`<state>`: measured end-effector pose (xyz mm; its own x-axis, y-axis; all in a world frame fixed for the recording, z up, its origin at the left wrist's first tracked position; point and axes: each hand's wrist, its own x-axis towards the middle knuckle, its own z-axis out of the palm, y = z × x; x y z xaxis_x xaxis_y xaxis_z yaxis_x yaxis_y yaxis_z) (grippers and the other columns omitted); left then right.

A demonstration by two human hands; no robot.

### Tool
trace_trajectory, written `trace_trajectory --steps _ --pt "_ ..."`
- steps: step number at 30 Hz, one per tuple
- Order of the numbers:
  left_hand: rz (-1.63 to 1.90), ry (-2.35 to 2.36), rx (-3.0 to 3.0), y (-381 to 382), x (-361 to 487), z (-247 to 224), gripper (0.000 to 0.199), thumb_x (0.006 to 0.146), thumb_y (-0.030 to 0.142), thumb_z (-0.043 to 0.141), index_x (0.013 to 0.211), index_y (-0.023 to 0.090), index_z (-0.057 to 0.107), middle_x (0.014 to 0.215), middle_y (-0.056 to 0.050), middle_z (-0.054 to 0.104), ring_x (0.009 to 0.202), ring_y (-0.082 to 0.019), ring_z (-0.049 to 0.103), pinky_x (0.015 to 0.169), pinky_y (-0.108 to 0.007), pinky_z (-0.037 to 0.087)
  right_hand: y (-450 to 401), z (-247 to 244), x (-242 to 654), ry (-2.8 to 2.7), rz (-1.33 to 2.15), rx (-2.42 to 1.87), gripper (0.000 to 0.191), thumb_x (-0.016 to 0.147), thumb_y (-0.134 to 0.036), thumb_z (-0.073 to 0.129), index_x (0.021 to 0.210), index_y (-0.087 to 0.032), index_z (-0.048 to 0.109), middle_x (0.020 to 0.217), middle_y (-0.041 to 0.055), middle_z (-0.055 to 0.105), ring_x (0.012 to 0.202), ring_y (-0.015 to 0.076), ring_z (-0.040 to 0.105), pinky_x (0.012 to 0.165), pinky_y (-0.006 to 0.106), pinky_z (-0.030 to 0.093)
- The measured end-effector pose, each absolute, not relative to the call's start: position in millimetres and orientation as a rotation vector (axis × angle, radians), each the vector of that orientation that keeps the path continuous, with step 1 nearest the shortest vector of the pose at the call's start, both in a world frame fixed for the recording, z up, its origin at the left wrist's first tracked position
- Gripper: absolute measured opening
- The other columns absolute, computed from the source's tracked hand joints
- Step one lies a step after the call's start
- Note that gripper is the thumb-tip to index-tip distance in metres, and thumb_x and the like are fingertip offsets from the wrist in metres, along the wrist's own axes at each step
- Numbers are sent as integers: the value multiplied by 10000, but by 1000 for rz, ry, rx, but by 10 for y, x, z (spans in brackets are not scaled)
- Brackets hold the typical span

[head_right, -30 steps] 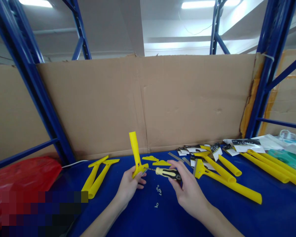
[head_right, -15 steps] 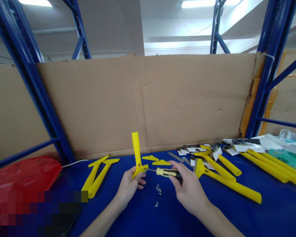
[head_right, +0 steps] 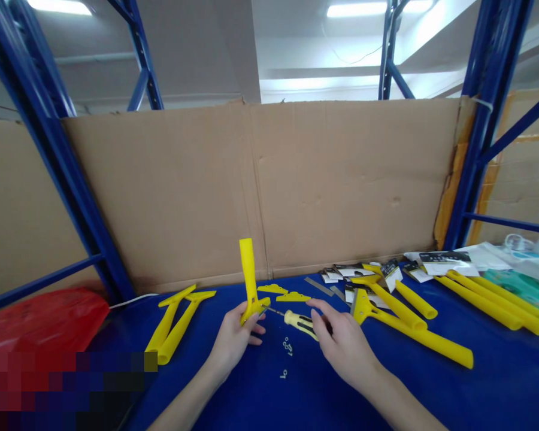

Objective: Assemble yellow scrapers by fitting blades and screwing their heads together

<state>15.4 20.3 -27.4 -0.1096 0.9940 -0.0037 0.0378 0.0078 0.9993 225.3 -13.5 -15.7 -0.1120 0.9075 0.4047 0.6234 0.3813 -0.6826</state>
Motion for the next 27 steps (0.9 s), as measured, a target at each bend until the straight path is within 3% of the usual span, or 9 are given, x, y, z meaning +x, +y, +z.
trace_trajectory --steps 6,12,17,21,24,27 --pt "1391 1401 1169 255 86 -268 211 798 129 592 879 185 405 815 -42 651 479 -112 611 320 -202 474 -33 -216 2349 -1754 346 -1435 406 935 -418 283 1205 -188 481 635 19 647 605 233 654 603 361 514" --pt "1366 1522 1275 206 35 -160 76 754 156 610 803 130 558 668 -23 649 465 -126 608 350 -201 477 24 -303 2395 -1882 189 -1577 440 947 -377 242 1289 -133 373 723 73 678 576 252 647 551 354 476" --pt "1442 1550 1359 205 -22 -150 230 685 325 688 755 107 665 504 10 585 395 -99 493 345 -183 373 20 -336 2453 -1998 167 -1603 433 930 -336 317 1309 -143 396 833 98 715 718 268 687 621 349 493" --pt "1623 1412 1447 208 -79 -143 367 690 490 663 645 126 643 544 13 562 488 -101 476 430 -192 365 37 -341 2507 -2141 137 -1680 401 863 -286 460 1244 -170 503 914 107 721 780 269 690 668 358 509" --pt "1706 1339 1439 175 -61 -108 420 719 552 615 647 139 607 566 19 538 515 -102 476 460 -191 372 32 -302 2488 -2090 -86 -1617 445 845 -341 512 1258 -174 509 1070 142 679 927 302 664 737 410 528" --pt "1625 1284 1425 104 33 -68 453 744 601 558 717 150 593 557 32 507 470 -101 478 428 -195 374 -19 -241 2409 -2027 -440 -1282 629 820 -386 576 1377 -167 381 1249 179 579 1126 333 561 873 479 491"
